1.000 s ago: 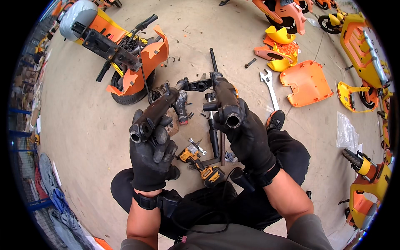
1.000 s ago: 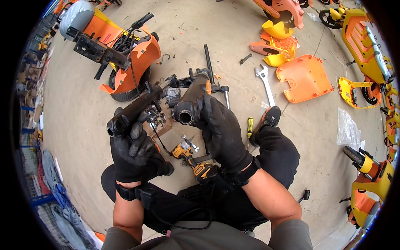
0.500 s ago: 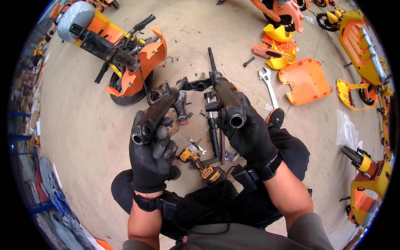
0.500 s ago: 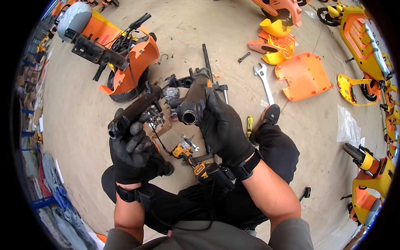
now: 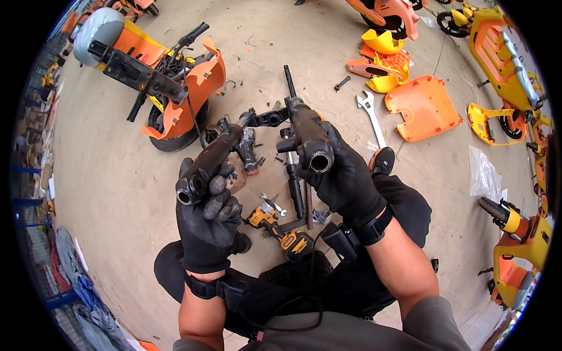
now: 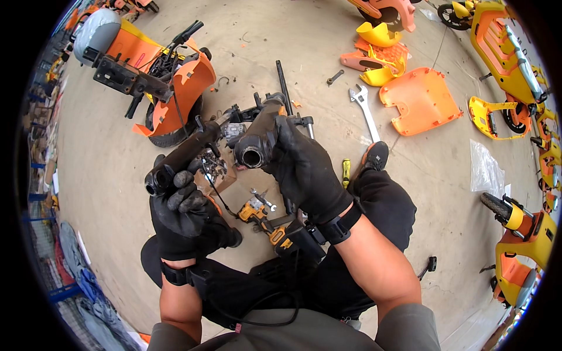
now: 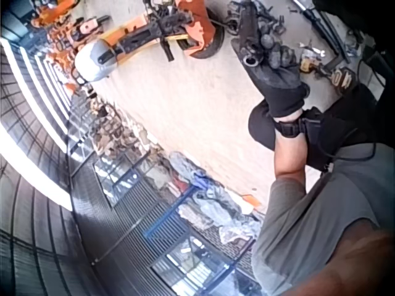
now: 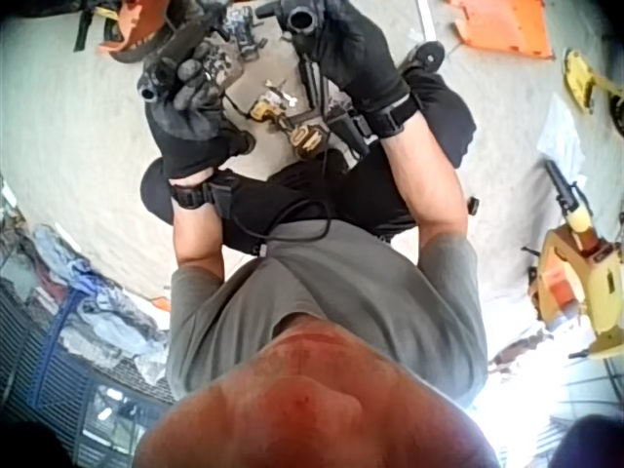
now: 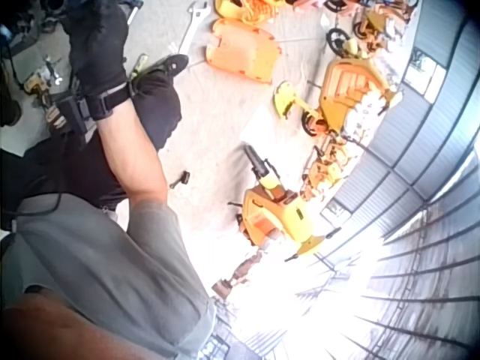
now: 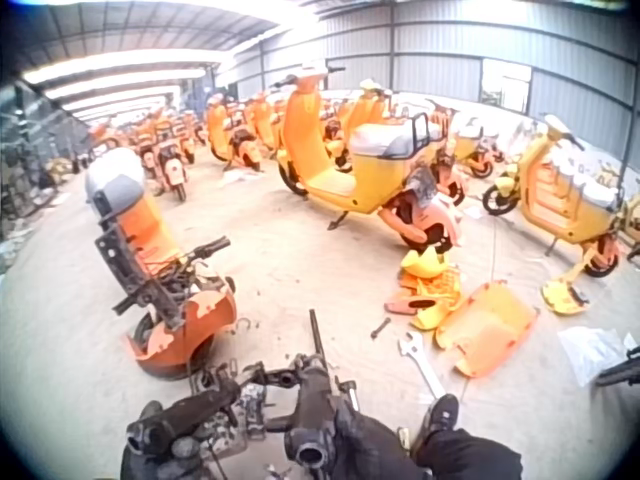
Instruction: The person holds and aligns components of a motorcycle front fork assembly, using a power drill to secure bolts on the triple clamp and sliding fork tubes into place.
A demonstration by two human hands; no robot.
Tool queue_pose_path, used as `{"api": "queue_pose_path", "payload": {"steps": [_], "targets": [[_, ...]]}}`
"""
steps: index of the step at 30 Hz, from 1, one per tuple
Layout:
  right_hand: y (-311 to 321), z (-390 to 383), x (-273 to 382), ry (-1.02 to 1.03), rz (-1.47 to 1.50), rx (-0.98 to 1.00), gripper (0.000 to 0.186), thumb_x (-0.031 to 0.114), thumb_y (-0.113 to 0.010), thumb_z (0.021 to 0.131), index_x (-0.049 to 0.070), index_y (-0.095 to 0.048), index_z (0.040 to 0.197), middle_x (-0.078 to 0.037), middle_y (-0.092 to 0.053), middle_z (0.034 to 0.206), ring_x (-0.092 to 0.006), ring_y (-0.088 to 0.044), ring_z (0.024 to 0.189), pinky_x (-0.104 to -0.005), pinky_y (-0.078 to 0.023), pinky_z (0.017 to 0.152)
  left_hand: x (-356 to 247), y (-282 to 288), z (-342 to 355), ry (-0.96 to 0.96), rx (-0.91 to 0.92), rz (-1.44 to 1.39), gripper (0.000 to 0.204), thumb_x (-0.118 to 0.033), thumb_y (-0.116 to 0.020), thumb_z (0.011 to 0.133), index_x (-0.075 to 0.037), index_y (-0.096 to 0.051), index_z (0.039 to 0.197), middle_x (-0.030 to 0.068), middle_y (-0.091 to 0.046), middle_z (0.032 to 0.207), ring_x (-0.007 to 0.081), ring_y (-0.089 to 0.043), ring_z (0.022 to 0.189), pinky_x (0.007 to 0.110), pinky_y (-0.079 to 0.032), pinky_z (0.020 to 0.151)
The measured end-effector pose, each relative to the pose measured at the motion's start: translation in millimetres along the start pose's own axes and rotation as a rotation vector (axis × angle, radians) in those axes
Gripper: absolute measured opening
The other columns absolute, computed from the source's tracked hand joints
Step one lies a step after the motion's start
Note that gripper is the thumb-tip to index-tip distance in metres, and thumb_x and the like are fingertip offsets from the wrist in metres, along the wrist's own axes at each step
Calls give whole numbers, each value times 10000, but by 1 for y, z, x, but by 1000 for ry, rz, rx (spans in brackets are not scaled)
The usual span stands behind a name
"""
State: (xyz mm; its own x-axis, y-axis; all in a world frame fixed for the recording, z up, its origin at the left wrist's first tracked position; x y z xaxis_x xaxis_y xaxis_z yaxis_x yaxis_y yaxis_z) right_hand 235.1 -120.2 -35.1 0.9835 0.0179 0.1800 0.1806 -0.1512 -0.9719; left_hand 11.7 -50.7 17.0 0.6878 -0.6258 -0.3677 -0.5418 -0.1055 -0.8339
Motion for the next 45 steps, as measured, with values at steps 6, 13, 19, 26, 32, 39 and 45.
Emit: {"api": "queue_pose_path", "payload": {"steps": [6, 13, 19, 26, 32, 39, 45], "targets": [[-6, 1, 2, -14, -14, -34, 443, 354, -478, 1011, 80, -420, 1355, -105, -622, 1114, -209, -658, 970, -417, -582, 831, 0, -4, -2, 23, -17, -34, 406, -364, -366, 1052, -60, -503, 1283, 169, -669, 923, 57, -512, 461, 205, -428, 417], [-7, 1, 1, 34, -87, -74, 458, 323, -468, 1017, 63, -400, 1388, -105, -597, 1173, -181, -654, 973, -373, -587, 819, 0, -3, -1, 4, 12, -11, 404, -342, -350, 1059, -35, -489, 1281, 166, -668, 910, 56, -510, 452, 202, -435, 418], [-11, 1, 2, 50, -211, -158, 465, 316, -464, 1021, 55, -385, 1399, -108, -594, 1181, -174, -656, 965, -353, -597, 796, -1, -1, -1, -17, 0, 8, 406, -333, -349, 1059, -24, -487, 1283, 163, -668, 896, 55, -505, 447, 199, -433, 414], [-6, 1, 4, 38, -188, -89, 436, 327, -490, 1011, 79, -423, 1364, -104, -593, 1166, -190, -653, 972, -371, -600, 794, 2, -9, -3, -29, -56, 4, 413, -334, -350, 1058, -7, -491, 1267, 162, -664, 892, 49, -487, 433, 194, -435, 410], [-3, 0, 6, 34, -247, -103, 431, 331, -499, 1008, 86, -433, 1356, -103, -587, 1180, -187, -646, 985, -368, -594, 804, 2, -12, -3, -2, -21, 11, 445, -350, -354, 1056, 31, -496, 1236, 142, -653, 852, 37, -470, 418, 182, -429, 404], [-7, 1, 7, 26, -287, -143, 445, 328, -479, 1019, 37, -428, 1352, -108, -608, 1141, -171, -649, 953, -329, -578, 812, -2, 0, 0, 47, 134, 22, 547, -347, -332, 1057, 162, -429, 1233, 74, -597, 783, 55, -499, 472, 217, -442, 470], [-3, 1, 8, 76, -487, -114, 437, 331, -481, 1020, 42, -445, 1345, -102, -610, 1138, -162, -643, 958, -321, -563, 828, -2, -3, 0, 53, 102, 11, 532, -347, -339, 1057, 146, -430, 1237, 70, -591, 779, 58, -499, 467, 223, -439, 464]]}}
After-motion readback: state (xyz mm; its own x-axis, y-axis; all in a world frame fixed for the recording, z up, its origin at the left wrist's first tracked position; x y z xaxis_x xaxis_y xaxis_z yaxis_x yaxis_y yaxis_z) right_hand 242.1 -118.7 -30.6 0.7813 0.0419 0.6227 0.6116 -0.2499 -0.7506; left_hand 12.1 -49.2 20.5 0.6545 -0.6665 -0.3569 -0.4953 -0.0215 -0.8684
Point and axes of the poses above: each hand's wrist, its own z-axis towards the middle knuckle, its own y-axis out of the back of the hand, x = y × z, the point moved 1 cm from there along z, towards the middle knuckle
